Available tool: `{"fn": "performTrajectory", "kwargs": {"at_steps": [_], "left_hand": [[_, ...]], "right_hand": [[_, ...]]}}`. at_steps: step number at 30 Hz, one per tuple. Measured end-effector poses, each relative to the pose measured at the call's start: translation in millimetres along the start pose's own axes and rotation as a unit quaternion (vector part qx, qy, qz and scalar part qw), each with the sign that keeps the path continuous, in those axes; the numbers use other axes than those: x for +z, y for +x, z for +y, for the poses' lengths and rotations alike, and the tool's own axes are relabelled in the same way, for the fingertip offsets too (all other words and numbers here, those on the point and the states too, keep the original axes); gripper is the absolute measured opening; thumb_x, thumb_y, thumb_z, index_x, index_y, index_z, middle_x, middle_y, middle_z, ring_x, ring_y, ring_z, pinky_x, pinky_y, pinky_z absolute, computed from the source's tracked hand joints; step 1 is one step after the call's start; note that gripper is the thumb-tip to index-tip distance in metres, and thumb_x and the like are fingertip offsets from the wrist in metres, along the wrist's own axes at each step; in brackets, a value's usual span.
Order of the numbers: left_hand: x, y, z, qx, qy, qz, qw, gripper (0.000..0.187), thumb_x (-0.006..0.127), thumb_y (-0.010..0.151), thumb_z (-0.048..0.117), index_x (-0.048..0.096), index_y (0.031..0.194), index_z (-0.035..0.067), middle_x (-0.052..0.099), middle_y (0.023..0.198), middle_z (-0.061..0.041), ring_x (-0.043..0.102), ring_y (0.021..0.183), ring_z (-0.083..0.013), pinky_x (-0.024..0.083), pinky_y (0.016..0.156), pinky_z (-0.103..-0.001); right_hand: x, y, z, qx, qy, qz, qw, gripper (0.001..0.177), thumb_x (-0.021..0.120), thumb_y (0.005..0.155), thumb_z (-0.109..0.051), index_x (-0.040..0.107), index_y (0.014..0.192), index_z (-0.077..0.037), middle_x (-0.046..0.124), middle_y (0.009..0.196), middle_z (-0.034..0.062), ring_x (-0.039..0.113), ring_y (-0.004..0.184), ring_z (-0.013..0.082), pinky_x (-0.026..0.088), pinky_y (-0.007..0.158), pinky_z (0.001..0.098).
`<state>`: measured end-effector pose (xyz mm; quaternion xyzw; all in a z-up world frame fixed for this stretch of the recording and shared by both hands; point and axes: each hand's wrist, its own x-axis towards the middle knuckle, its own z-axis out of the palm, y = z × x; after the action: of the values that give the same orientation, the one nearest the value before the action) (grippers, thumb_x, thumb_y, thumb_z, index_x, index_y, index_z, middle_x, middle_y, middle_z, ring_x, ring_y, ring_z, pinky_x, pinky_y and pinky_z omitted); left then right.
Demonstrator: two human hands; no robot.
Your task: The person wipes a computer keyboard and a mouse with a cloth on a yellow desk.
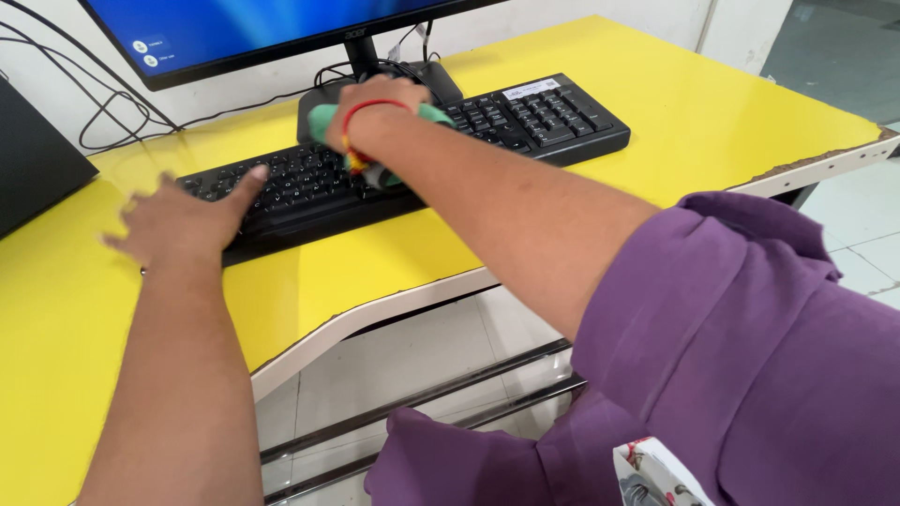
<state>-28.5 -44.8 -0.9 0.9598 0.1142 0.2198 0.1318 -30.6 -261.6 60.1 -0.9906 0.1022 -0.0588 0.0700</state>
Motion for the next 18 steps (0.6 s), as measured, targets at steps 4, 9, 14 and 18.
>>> {"fn": "performTrajectory", "kwargs": {"at_steps": [4, 9, 14, 18], "left_hand": [[15, -4, 15, 0.236, -0.029, 0.027, 0.971, 0.103, 0.050, 0.084, 0.091, 0.056, 0.147, 0.010, 0.050, 0.149, -0.024, 0.041, 0.144, -0.0367, 0.023, 0.120, -0.059], [11, -16, 39, 0.225, -0.001, -0.096, 0.970, 0.104, 0.039, 0.081, 0.093, 0.053, 0.150, 0.016, 0.044, 0.157, -0.015, 0.038, 0.147, -0.0326, 0.029, 0.118, -0.053], [7, -22, 40, 0.222, 0.005, -0.082, 0.972, 0.104, 0.040, 0.079, 0.094, 0.053, 0.149, 0.018, 0.044, 0.157, -0.014, 0.040, 0.145, -0.0313, 0.031, 0.116, -0.052], [7, -24, 40, 0.228, 0.007, -0.062, 0.972, 0.102, 0.044, 0.079, 0.092, 0.056, 0.147, 0.016, 0.045, 0.156, -0.017, 0.044, 0.141, -0.0339, 0.032, 0.116, -0.050]], "right_hand": [[-5, 2, 21, 0.023, -0.019, 0.005, 1.000, 0.063, 0.064, 0.088, -0.039, 0.054, 0.146, -0.018, 0.051, 0.149, 0.0143, 0.051, 0.135, 0.0395, 0.039, 0.109, 0.0611], [-9, -10, 25, 0.005, -0.034, -0.022, 0.999, 0.062, 0.064, 0.086, -0.036, 0.058, 0.144, -0.017, 0.053, 0.149, 0.0144, 0.054, 0.134, 0.0376, 0.042, 0.109, 0.0576], [-4, -2, 35, 0.005, -0.029, -0.002, 1.000, 0.064, 0.066, 0.083, -0.036, 0.056, 0.144, -0.016, 0.048, 0.150, 0.0155, 0.053, 0.132, 0.0376, 0.037, 0.110, 0.0607], [-2, 11, 40, 0.035, -0.017, 0.013, 0.999, 0.060, 0.062, 0.087, -0.038, 0.060, 0.142, -0.015, 0.057, 0.145, 0.0138, 0.056, 0.132, 0.0357, 0.042, 0.110, 0.0548]]}}
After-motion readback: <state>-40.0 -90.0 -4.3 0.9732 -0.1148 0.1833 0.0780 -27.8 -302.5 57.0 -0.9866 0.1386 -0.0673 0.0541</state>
